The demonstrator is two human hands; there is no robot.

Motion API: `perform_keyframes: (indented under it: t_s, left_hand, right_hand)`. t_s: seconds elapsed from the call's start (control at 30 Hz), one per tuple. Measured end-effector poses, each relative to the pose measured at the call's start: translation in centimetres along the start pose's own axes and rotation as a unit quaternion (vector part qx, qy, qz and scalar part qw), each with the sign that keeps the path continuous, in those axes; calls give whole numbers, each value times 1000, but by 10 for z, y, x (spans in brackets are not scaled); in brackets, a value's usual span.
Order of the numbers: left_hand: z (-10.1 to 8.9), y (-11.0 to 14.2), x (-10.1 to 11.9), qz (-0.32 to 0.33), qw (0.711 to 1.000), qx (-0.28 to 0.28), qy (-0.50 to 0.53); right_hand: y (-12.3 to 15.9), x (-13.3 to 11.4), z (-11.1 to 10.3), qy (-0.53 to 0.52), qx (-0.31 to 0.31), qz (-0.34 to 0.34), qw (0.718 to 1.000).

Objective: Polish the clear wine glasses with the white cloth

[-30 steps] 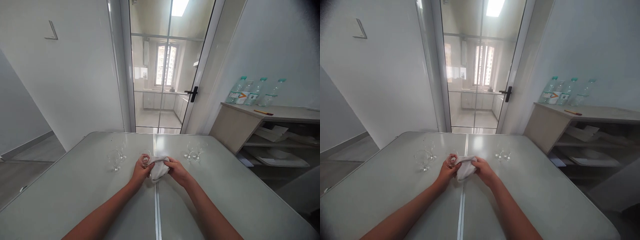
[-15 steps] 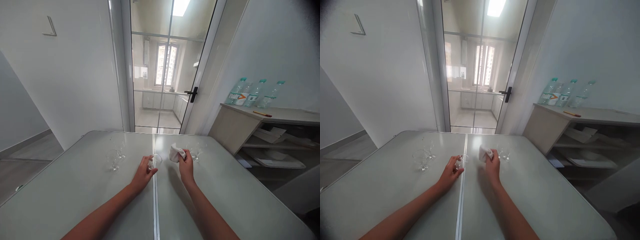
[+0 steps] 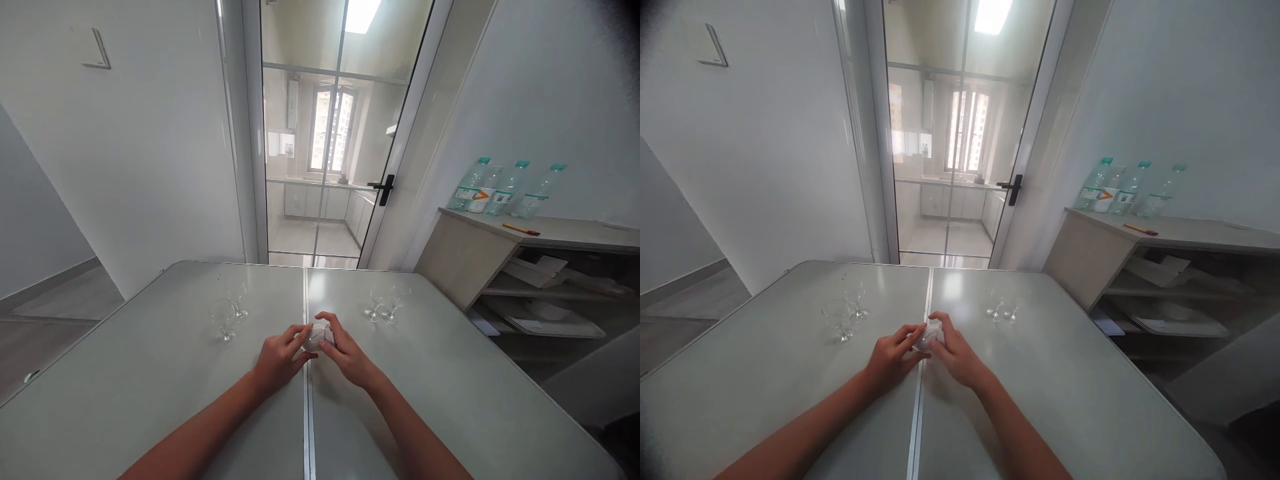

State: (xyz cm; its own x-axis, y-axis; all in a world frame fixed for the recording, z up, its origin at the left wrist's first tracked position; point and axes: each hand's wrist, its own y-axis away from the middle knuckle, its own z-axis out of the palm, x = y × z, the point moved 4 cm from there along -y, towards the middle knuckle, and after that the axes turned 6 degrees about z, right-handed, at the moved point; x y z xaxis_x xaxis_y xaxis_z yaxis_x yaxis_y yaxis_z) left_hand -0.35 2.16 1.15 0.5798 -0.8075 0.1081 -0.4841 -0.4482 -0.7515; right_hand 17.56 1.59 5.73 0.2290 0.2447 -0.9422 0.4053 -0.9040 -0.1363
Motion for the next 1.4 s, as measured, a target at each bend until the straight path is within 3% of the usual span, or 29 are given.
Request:
perform_keyframes:
  t_s: [0.1, 0.2, 0.3, 0.43, 0.5, 0.57, 0.67, 0.73, 0.87, 0.97, 1.03, 1.13, 1.27, 1.4]
  left_hand:
    - [-4, -3, 1, 28, 999, 1, -37]
    - [-5, -5, 4, 70, 996, -5, -59]
    - [-4, -7, 6, 66, 997, -8, -45]
    - [-2, -5, -4, -87, 991, 15, 104]
    - [2, -1, -11, -170, 957, 14, 233]
    - [10, 1, -15, -228, 908, -6, 351]
    - [17, 1, -16, -271, 854, -37, 441]
    - [16, -2, -14, -271, 862, -43, 427]
    - [12, -8, -8, -241, 915, -58, 319]
    - [11, -8, -9, -263, 921, -50, 283]
    - [11, -7, -11, -281, 914, -39, 289]
    - [15, -4, -14, -309, 871, -41, 379]
    - [25, -1, -11, -352, 767, -83, 530]
    - [29, 0, -7, -366, 720, -89, 583]
  right_hand:
    - [-6, 12, -2, -119, 42, 61, 990]
    - [-13, 32, -2, -234, 78, 149, 958]
    - [-16, 42, -1, -256, 113, 182, 943]
    - [-11, 22, -3, -72, 122, 46, 989]
    - [-7, 8, -2, 53, 76, -51, 994]
    - [-2, -2, -2, 141, 19, -139, 980]
    - [3, -6, -4, 182, -32, -203, 962]
    - [1, -1, -7, 152, -11, -164, 975]
    - [-11, 17, -8, 20, 106, -29, 994]
    - [-20, 26, -6, -29, 174, 14, 984]
    - [-22, 27, -6, -23, 183, 14, 983]
    - [-17, 20, -8, 20, 133, -30, 990]
    - [-4, 10, -16, 78, 78, -107, 988]
    - [2, 8, -19, 128, 62, -168, 975]
